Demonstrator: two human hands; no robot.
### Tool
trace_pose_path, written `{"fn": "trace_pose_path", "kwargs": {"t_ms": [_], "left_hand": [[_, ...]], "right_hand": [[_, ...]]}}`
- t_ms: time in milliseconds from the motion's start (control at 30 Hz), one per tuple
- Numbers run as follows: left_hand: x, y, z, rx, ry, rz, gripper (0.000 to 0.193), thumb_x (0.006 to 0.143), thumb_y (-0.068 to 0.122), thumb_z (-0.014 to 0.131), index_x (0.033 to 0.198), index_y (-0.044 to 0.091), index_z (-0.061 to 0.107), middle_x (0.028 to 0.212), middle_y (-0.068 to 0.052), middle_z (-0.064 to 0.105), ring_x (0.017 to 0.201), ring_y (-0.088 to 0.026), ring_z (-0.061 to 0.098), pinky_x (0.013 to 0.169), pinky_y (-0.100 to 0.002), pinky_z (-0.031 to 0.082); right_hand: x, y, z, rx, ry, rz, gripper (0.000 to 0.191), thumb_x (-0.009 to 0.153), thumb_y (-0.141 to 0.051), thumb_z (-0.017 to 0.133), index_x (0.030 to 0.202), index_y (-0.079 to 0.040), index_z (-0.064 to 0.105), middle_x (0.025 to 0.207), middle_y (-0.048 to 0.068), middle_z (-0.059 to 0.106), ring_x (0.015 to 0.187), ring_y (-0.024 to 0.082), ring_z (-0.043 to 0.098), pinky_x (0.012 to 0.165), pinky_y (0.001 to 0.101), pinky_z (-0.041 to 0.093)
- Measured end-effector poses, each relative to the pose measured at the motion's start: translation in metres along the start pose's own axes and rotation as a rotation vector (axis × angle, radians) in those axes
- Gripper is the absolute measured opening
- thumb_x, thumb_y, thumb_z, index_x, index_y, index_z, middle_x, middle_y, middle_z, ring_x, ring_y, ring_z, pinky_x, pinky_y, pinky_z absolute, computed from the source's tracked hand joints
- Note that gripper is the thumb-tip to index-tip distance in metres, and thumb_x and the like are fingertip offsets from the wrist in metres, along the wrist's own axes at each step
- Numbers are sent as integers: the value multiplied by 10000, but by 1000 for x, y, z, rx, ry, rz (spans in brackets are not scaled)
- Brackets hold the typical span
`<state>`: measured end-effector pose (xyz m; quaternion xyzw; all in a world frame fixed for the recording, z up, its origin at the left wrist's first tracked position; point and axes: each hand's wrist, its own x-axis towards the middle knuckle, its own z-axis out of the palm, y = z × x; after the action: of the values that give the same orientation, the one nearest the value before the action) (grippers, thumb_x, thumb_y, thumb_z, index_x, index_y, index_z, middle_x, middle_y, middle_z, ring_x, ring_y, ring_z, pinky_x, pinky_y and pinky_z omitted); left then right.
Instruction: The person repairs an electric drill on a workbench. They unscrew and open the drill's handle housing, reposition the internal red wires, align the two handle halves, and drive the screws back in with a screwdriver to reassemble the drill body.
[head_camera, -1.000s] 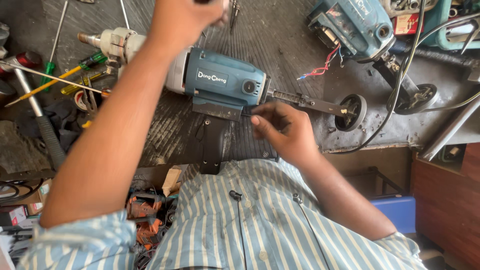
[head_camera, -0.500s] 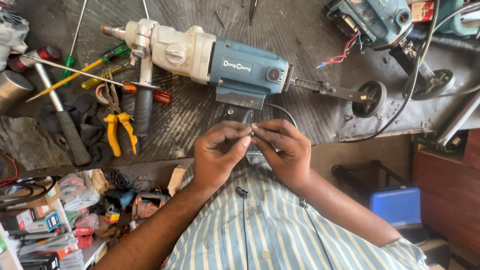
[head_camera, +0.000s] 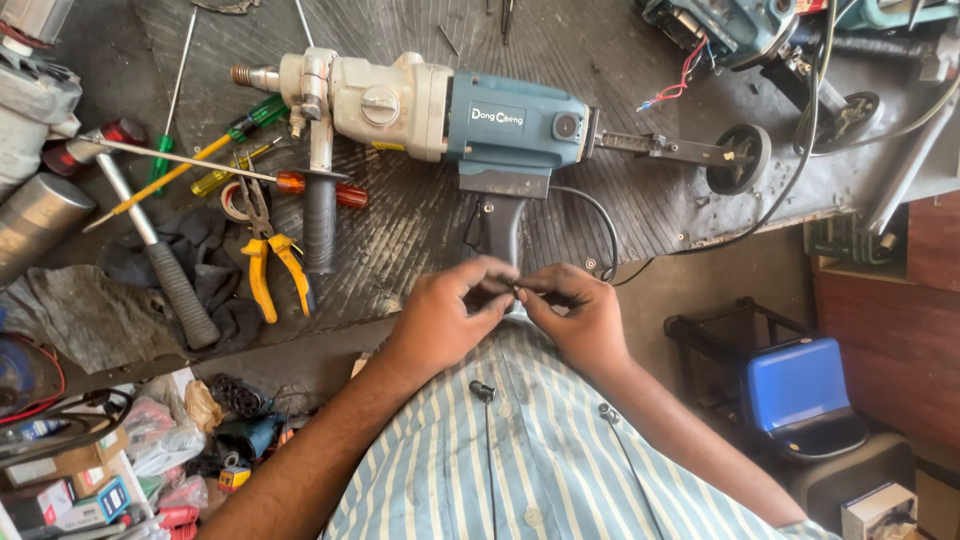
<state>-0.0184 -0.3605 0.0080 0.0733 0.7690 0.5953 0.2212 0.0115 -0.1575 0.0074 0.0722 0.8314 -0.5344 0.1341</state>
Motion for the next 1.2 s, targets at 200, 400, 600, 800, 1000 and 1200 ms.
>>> {"fn": "trace_pose_path", "kwargs": {"t_ms": [200,400,600,800,1000,1200], "left_hand": [[-9,-39,-10,-223,-16,25,210,955,73,714,1164,64,727,1056,-82,792,982,-151,773,859,-281,628],[-17,-66,-10,-21,177,286,164,908,18,791,1050,72,730,1053,-85,769,985,-184,760,841,-296,618],[-13,-62,-12,283,150,470,197,897,72,808,1076,77,728,1058,-71,766,989,-222,757,858,-334,613],[-12,-56,-21,528,39,664,246,851,62,781,1088,14,732,1093,-120,733,1016,-271,727,866,-359,612],[-10,-47,-24,622,6,711,244,861,52,749,1099,2,738,1119,-114,718,1066,-272,722,862,-342,615],[-7,-40,-24,467,-18,568,230,840,156,812,1029,39,753,1045,-97,718,962,-255,719,808,-358,597]], "right_hand": [[-11,26,2,311,-36,360,179,870,-66,773,1020,31,789,908,87,783,833,142,735,770,283,601],[-11,41,16,483,-10,496,191,886,-59,747,1032,63,768,882,127,776,816,182,750,765,338,642],[-4,36,19,448,23,497,214,877,-60,764,1023,95,747,865,158,771,776,195,764,751,322,643],[1,15,16,210,-10,472,236,856,-99,774,1002,84,750,863,133,786,793,158,776,755,271,631],[7,-3,14,-86,-42,412,233,848,-157,795,977,36,788,826,110,799,765,139,758,720,264,595],[-5,-7,18,-293,25,-35,160,877,-157,781,1002,-57,779,946,63,759,822,166,777,742,282,612]]}}
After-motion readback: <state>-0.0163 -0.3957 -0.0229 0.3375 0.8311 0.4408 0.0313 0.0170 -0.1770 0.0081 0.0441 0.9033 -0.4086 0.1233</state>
